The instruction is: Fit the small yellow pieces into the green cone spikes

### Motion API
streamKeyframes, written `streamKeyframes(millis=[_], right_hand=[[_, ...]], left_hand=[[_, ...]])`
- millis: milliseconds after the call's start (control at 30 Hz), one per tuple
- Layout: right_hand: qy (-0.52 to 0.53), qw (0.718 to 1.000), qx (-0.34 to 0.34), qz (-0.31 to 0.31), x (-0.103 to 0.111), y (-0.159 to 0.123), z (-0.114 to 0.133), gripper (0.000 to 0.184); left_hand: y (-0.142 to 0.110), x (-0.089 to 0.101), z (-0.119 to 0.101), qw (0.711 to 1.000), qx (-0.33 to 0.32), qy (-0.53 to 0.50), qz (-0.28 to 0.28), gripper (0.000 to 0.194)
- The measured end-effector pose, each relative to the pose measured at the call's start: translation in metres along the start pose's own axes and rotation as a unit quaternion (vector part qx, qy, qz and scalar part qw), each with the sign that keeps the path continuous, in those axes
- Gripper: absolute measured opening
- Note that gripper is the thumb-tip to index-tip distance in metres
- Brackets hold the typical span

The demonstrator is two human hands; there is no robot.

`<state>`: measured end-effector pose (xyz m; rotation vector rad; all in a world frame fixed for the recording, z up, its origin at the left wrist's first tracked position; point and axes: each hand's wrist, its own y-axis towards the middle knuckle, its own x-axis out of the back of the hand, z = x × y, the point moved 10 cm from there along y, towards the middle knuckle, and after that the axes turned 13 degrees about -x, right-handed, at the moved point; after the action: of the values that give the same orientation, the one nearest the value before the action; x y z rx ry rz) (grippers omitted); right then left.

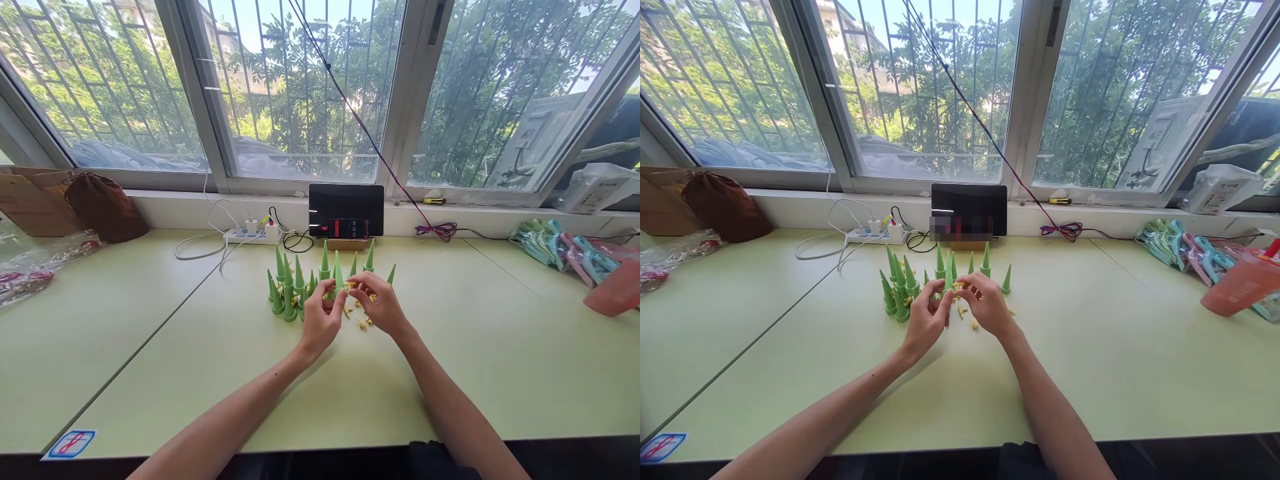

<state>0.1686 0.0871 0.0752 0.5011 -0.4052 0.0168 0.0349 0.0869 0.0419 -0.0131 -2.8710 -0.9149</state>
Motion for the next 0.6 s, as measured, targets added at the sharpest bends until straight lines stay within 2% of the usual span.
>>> streamKeyframes(millis=[600], right_hand=[[-0.017, 1.0, 0.002, -0.019, 0.0026, 0.0002, -0.0045, 0.018]], left_hand=[[0.0027, -0.002, -0.0001, 1.0, -0.013, -0.019, 0.009, 0.036]])
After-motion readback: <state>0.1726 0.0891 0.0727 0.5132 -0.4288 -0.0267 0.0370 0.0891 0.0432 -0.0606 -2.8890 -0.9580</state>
